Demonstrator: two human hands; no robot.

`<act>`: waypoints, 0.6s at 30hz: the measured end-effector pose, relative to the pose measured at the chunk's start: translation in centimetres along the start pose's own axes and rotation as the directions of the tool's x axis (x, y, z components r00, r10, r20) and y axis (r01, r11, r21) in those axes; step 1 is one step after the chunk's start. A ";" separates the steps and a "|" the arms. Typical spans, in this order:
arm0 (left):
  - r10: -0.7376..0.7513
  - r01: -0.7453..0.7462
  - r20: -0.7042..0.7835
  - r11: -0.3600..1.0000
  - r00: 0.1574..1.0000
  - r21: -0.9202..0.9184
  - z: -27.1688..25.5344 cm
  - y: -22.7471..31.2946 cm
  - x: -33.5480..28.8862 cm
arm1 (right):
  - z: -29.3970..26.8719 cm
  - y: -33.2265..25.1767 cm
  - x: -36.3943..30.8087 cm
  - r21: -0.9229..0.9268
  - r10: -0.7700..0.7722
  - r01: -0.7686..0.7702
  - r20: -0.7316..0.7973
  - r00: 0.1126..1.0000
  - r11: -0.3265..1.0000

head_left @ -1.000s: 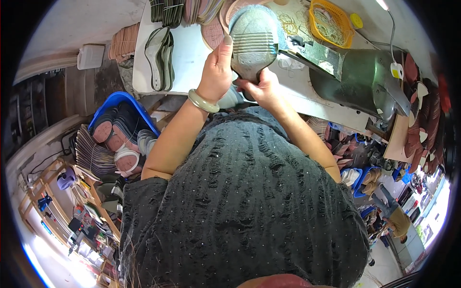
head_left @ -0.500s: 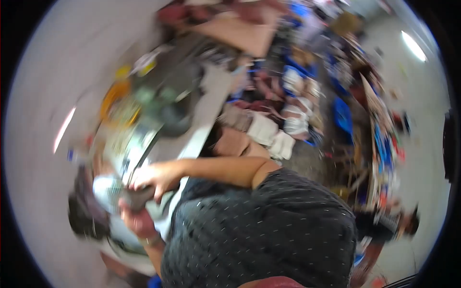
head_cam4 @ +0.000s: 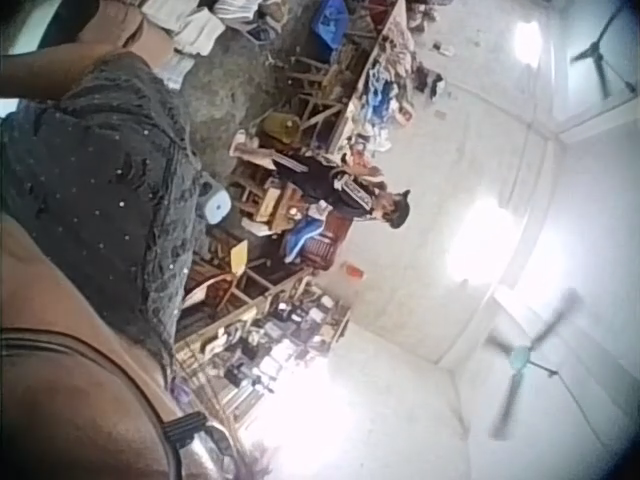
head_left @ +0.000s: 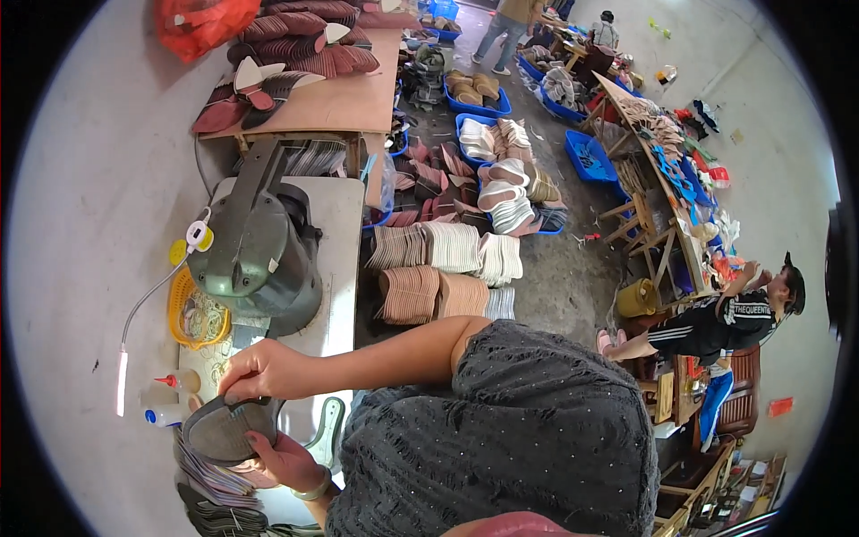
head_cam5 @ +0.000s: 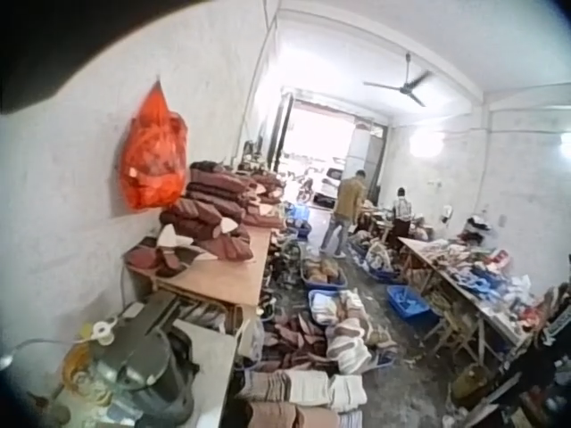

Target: Assembling and sorting shoe soles and components in a manufacturing facility.

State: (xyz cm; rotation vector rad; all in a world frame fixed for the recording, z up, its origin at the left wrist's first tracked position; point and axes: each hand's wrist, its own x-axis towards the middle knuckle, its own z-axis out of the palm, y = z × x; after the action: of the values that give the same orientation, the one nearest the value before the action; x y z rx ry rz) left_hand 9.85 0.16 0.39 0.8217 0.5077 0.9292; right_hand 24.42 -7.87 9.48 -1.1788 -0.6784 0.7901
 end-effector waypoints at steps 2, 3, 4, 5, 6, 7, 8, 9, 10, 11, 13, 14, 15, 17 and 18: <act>0.078 -0.078 0.034 0.997 0.996 -0.014 0.6 0.1 -0.1 | -0.1 -0.1 0.2 -0.131 -0.109 0.110 0.021 0.994 0.985; 0.077 -0.077 0.033 0.997 0.996 -0.011 1.0 0.1 -0.1 | -0.1 -0.2 0.3 -0.127 -0.107 0.109 0.020 0.994 0.986; 0.108 -0.108 0.026 0.994 0.994 -0.003 1.3 0.1 -0.1 | -0.2 -0.3 0.4 -0.132 -0.139 0.143 0.042 0.989 0.981; 0.139 -0.139 0.019 0.990 0.990 0.005 1.5 0.1 -0.2 | -0.3 -0.3 0.5 -0.136 -0.170 0.177 0.064 0.983 0.975; 0.140 -0.140 0.019 0.990 0.990 0.007 0.6 -0.3 0.1 | -0.2 0.0 0.5 -0.134 -0.170 0.178 0.064 0.983 0.975; 0.153 -0.144 -0.053 0.979 0.987 0.145 -0.8 -0.9 0.6 | 0.0 0.6 0.5 -0.213 -0.288 0.290 0.038 0.957 0.933; 0.174 -0.135 -0.123 0.951 0.977 0.279 -2.1 -1.7 0.9 | 0.1 1.1 0.5 -0.293 -0.405 0.393 0.022 0.914 0.872; 0.179 -0.138 -0.127 0.950 0.976 0.279 -2.2 -2.3 0.8 | 0.3 1.4 0.5 -0.290 -0.404 0.394 0.028 0.914 0.872; 0.211 -0.190 -0.045 0.941 0.976 0.281 -2.3 -2.8 0.7 | 0.5 1.6 0.5 -0.385 -0.512 0.480 0.022 0.859 0.789; 0.241 -0.242 0.038 0.930 0.970 0.278 -2.4 -3.2 0.7 | 0.6 1.8 0.6 -0.477 -0.613 0.549 0.028 0.790 0.687; 0.247 -0.250 0.051 0.904 0.968 0.346 -1.9 -3.0 0.5 | 0.7 2.1 0.5 -0.584 -0.680 0.583 0.070 0.730 0.565; 0.252 -0.257 0.068 0.874 0.965 0.411 -1.6 -2.9 0.5 | 0.7 2.3 0.5 -0.678 -0.738 0.599 0.122 0.664 0.427; 0.148 -0.155 0.047 0.939 0.988 0.306 -1.1 -2.3 -0.1 | 0.9 2.7 0.4 -0.669 -0.734 0.606 0.132 0.667 0.430; -0.182 0.173 -0.089 0.980 0.979 -0.101 2.9 0.5 -1.2 | 0.6 3.4 0.0 -0.781 -0.596 0.580 0.357 0.719 0.233; -0.203 0.199 -0.039 0.976 0.978 -0.087 2.2 0.2 -1.3 | 0.7 3.7 -0.4 -0.769 -0.589 0.591 0.367 0.720 0.244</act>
State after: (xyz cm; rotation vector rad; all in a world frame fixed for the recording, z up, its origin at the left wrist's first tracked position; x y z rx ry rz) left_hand 10.60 -1.72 1.94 0.6606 0.5789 0.7787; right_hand 22.98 -7.20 6.06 -1.6182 -1.5299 -0.3302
